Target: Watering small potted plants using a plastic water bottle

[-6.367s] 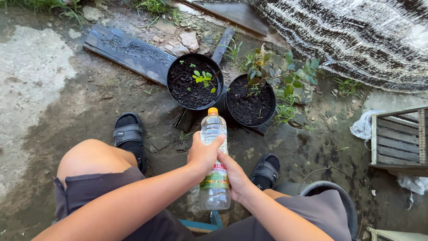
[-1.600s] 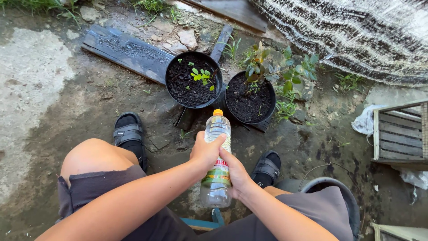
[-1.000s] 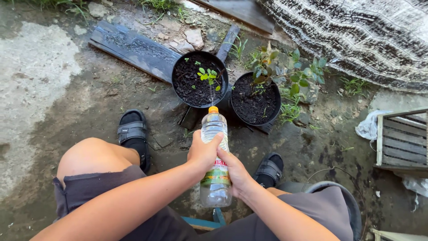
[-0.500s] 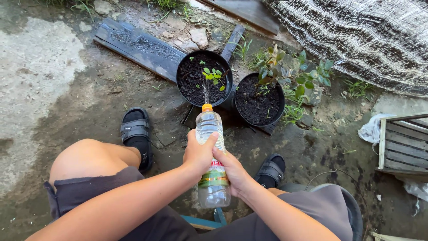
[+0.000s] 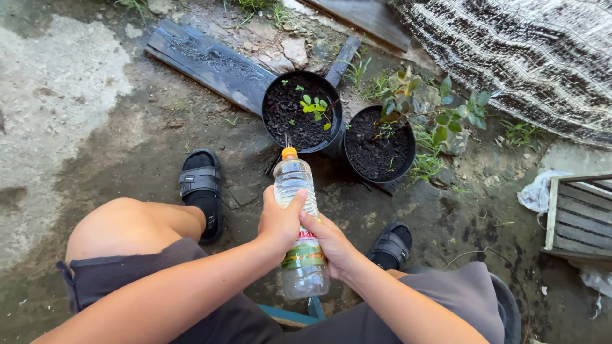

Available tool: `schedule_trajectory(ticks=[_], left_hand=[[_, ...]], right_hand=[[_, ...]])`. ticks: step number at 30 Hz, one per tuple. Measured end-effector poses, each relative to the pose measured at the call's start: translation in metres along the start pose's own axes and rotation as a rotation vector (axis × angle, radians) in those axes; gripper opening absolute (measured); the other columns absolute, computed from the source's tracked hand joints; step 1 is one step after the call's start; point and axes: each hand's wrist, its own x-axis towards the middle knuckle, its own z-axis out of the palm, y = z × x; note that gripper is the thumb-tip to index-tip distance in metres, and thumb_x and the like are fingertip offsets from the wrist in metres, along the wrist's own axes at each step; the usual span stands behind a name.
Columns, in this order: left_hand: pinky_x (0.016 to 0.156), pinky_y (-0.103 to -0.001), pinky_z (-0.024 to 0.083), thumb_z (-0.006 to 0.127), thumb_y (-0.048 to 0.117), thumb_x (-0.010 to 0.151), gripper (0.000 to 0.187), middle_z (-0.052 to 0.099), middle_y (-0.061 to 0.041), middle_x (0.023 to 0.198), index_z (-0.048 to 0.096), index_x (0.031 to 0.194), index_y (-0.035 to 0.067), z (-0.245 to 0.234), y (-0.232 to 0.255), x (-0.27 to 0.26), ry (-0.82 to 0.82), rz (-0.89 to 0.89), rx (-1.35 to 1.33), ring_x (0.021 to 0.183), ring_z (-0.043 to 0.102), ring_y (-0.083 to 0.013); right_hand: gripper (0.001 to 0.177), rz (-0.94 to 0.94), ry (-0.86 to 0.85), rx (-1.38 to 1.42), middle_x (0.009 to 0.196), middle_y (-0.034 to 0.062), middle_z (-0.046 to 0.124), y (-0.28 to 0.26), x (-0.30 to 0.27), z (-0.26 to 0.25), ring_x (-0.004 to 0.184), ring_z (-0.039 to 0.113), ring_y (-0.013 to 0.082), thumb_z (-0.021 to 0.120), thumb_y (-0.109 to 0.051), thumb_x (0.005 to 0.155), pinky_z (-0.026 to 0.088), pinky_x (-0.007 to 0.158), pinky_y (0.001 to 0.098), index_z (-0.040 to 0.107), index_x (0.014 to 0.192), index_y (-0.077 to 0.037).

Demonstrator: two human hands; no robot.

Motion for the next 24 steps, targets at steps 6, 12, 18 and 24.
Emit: schedule_trajectory(ticks=[6,12,18,24], left_hand=[[0.096,-0.042,0.048,0.060,0.053,0.086,0.056,0.073,-0.003,0.124,0.050,0.135,0.028,-0.003,-0.003,0.003,0.018,0.002,0.027,0.112,0.067,-0.0304],[0.121,-0.043,0.035,0.064,0.061,0.090,0.086,0.050,-0.018,0.154,0.026,0.161,0.031,-0.004,0.001,-0.001,-0.039,-0.027,0.014,0.145,0.046,-0.0333],[0.119,-0.043,0.037,0.065,0.062,0.088,0.085,0.053,-0.017,0.151,0.030,0.160,0.034,0.007,0.008,-0.002,-0.058,0.015,0.038,0.143,0.048,-0.0340],[0.118,-0.043,0.038,0.063,0.061,0.089,0.080,0.059,-0.017,0.145,0.032,0.158,0.034,0.025,0.013,-0.005,-0.096,0.105,0.112,0.141,0.052,-0.0334]], right_hand=[[0.043,-0.013,-0.047,0.003,0.097,0.0189,0.073,0.005,0.009,-0.003,0.078,0.072,0.0297,0.072,-0.028,0.091,0.061,0.071,0.0462,0.059,0.124,-0.005],[0.043,-0.070,0.030,-0.039,0.094,0.0296,0.074,0.008,0.014,-0.004,0.083,0.077,0.0414,0.075,-0.027,0.095,0.064,0.068,0.0578,0.060,0.123,0.002],[0.044,-0.136,0.068,-0.014,0.096,0.0280,0.074,0.003,0.011,-0.011,0.086,0.077,0.0413,0.073,-0.027,0.095,0.063,0.070,0.0593,0.059,0.125,0.002],[0.045,-0.194,0.089,0.042,0.103,0.0273,0.073,0.001,0.005,-0.027,0.093,0.075,0.0427,0.069,-0.029,0.098,0.062,0.076,0.0627,0.059,0.131,-0.001]])
